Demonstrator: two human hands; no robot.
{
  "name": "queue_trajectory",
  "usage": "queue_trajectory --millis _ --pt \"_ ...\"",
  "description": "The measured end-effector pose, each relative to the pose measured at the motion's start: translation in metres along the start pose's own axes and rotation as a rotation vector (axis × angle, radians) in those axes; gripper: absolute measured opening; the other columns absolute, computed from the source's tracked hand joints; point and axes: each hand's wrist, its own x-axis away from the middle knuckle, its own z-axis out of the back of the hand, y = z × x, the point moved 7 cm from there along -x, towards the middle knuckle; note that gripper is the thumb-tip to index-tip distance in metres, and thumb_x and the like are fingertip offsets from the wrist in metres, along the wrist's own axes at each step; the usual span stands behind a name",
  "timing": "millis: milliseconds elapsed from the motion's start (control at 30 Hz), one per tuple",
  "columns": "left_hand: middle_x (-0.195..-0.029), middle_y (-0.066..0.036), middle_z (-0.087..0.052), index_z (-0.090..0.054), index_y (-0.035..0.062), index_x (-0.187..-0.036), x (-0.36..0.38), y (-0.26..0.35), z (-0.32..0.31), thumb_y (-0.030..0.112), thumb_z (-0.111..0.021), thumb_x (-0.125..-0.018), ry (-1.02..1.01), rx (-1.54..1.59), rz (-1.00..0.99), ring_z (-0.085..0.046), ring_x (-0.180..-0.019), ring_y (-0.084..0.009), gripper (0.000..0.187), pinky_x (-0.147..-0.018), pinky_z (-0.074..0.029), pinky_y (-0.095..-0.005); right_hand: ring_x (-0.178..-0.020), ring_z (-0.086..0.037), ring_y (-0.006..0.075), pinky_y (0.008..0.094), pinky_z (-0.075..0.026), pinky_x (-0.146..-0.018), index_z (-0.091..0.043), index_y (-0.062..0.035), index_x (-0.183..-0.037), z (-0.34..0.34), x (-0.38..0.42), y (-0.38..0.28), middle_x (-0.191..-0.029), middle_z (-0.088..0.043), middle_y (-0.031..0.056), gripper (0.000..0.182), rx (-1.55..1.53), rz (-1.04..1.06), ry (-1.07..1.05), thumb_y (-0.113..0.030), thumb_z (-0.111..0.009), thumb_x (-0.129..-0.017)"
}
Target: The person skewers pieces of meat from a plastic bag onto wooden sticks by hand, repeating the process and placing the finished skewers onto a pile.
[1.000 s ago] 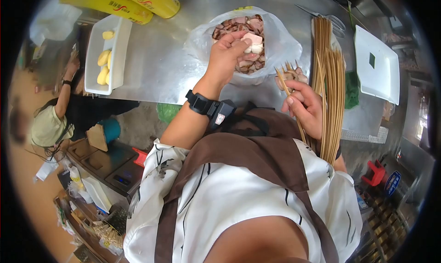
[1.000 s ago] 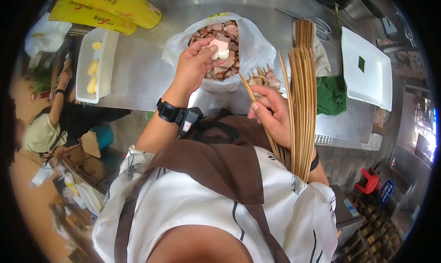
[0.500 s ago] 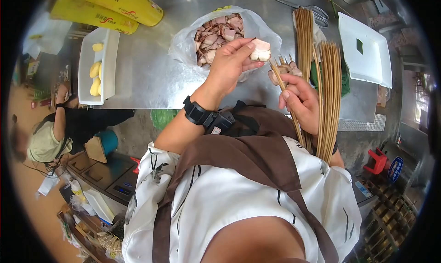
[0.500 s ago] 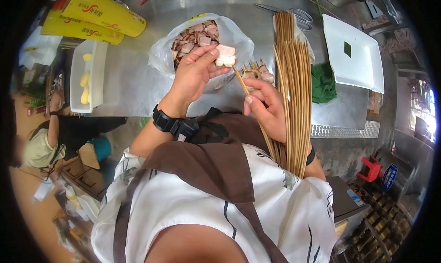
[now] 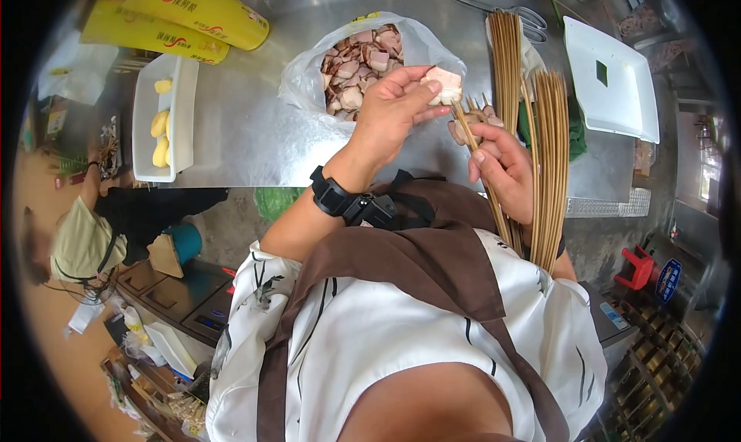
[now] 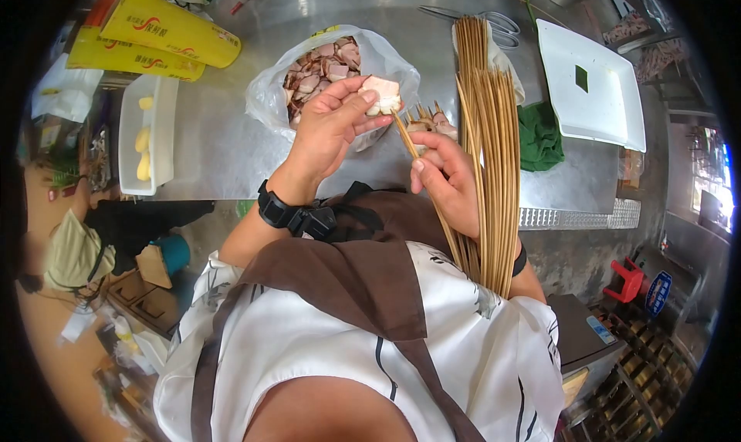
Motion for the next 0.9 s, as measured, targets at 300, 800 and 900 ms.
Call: queue_trajectory --millis 300,800,900 --pt "-0.1 -0.011 -0.06 -0.051 -0.0034 -0.108 0.001 0.0 -0.005 0.006 -0.056 -0.085 -0.002 -0.109 -0.045 -0.059 -0.09 -0.0161 0.026 -0.077 -0.053 -0.03 -0.067 -0.046 0.0065 0.0199 -0.037 -0.065 -0.038 0.0019 -0.119 0.0 -0.002 0.002 -0.07 -0.05 0.0012 0.03 -0.027 -0.032 0.01 -0.006 -0.041 -0.09" --pt "-0.101 -0.015 -0.059 -0.05 -0.0014 -0.111 0.006 -0.001 -0.019 0.009 -0.05 -0.089 -0.004 -0.059 -0.055 -0.061 -0.093 -0.0265 0.025 -0.079 -0.051 -0.0345 -0.067 -0.046 0.0062 0.0202 -0.036 -0.065 -0.039 0.0005 -0.117 -0.001 -0.002 -0.003 -0.069 -0.05 0.001 0.028 -0.022 -0.012 0.013 -0.006 -0.04 -0.089" --pt "-0.101 -0.015 -0.06 -0.052 -0.0014 -0.109 0.003 -0.007 -0.015 0.009 -0.05 -0.088 -0.02 -0.018 -0.014 -0.061 -0.093 -0.0282 0.023 -0.079 -0.051 -0.0361 -0.067 -0.046 0.0062 0.0205 -0.037 -0.065 -0.039 0.0005 -0.117 -0.001 -0.002 -0.005 -0.069 -0.05 0.0011 0.028 -0.022 0.006 -0.006 -0.006 -0.041 -0.089"
